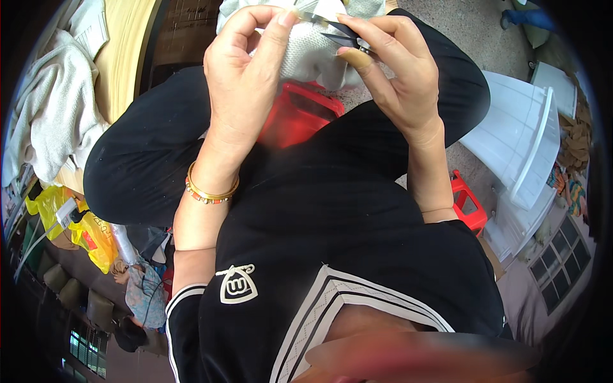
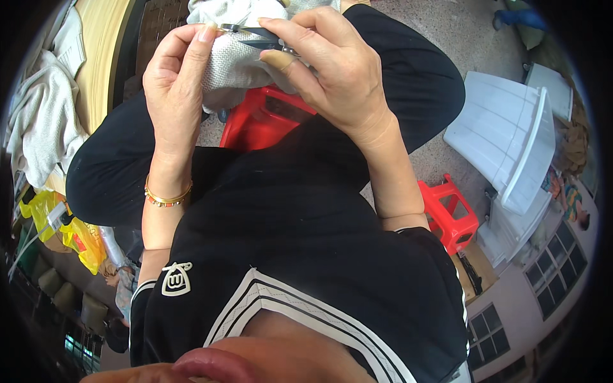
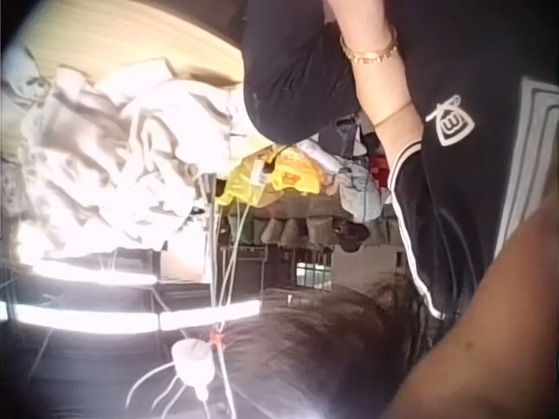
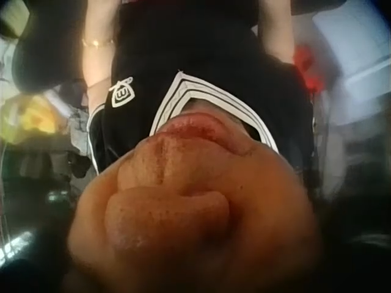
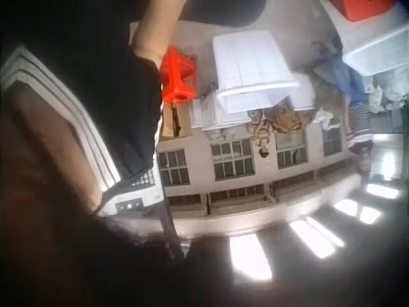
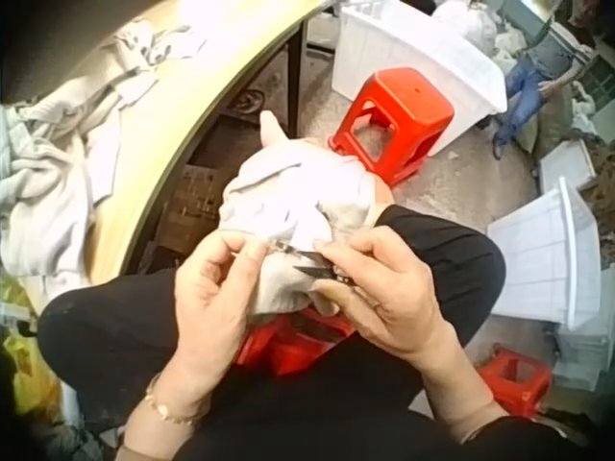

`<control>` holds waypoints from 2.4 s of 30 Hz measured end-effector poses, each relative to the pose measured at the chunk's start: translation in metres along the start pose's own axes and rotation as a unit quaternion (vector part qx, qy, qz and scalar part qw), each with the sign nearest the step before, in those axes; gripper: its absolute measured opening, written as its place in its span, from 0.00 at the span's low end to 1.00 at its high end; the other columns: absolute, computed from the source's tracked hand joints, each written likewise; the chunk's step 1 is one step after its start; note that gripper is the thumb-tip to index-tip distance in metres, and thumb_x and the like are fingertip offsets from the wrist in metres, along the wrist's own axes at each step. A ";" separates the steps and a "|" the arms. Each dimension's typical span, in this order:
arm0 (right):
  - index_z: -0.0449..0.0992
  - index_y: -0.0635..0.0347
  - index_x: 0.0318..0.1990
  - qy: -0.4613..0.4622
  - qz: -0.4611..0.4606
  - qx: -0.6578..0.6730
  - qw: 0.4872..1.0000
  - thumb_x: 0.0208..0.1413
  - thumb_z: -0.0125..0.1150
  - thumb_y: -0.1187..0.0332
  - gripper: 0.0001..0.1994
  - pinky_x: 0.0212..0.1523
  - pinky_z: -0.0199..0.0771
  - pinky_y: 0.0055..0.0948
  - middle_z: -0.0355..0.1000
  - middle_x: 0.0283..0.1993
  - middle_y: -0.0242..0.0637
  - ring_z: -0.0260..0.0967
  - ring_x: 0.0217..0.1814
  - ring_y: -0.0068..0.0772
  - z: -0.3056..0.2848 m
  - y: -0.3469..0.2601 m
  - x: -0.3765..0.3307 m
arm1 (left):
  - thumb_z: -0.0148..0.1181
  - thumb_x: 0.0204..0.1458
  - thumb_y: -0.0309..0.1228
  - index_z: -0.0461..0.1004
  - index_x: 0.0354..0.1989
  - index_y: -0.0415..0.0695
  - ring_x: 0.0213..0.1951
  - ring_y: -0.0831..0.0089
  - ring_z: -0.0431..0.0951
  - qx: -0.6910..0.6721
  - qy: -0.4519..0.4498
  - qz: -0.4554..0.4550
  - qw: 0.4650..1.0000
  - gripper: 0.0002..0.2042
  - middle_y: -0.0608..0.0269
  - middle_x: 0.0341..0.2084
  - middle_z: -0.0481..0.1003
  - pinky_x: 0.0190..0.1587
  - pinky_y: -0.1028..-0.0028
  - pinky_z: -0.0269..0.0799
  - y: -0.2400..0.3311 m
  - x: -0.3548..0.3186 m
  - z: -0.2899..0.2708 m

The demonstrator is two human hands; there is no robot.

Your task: Trim loose threads from white knitted sweaters using a pair of scissors.

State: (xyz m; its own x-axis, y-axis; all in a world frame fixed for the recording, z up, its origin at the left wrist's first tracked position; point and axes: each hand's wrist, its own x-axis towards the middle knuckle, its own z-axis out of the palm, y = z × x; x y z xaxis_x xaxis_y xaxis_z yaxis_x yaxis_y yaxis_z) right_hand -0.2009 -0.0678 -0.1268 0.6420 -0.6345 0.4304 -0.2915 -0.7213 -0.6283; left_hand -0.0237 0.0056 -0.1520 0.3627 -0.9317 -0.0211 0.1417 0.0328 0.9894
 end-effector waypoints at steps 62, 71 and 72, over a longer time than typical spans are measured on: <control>0.76 0.66 0.42 0.023 0.384 0.336 0.860 0.57 0.62 0.64 0.13 0.32 0.65 0.15 0.73 0.32 0.26 0.66 0.31 0.15 -0.010 0.017 0.026 | 0.47 0.62 0.35 0.68 0.56 0.38 0.47 0.79 0.72 -0.127 -0.134 -0.183 0.966 0.18 0.61 0.45 0.75 0.54 0.79 0.61 0.003 0.007 -0.017; 0.71 0.67 0.54 0.010 0.156 0.301 0.941 0.46 0.71 0.76 0.25 0.30 0.60 0.14 0.70 0.39 0.29 0.59 0.29 0.12 0.003 0.017 0.009 | 0.50 0.58 0.22 0.64 0.57 0.37 0.49 0.75 0.75 -0.190 -0.122 -0.129 0.966 0.17 0.55 0.46 0.75 0.53 0.79 0.67 0.003 0.006 -0.012; 0.75 0.65 0.51 0.010 0.083 0.255 0.963 0.45 0.72 0.75 0.23 0.29 0.58 0.14 0.69 0.37 0.29 0.57 0.27 0.12 0.003 0.015 0.010 | 0.50 0.58 0.22 0.64 0.57 0.37 0.49 0.75 0.75 -0.188 -0.125 -0.129 0.966 0.17 0.55 0.46 0.75 0.53 0.79 0.67 0.003 0.006 -0.012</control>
State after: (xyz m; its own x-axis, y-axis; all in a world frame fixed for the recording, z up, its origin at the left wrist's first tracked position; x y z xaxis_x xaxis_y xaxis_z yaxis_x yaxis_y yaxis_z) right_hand -0.1967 -0.0836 -0.1340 0.6020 -0.7376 0.3058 0.0003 -0.3827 -0.9239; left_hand -0.0100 0.0045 -0.1508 0.0439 -0.9829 -0.1788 0.5386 -0.1275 0.8329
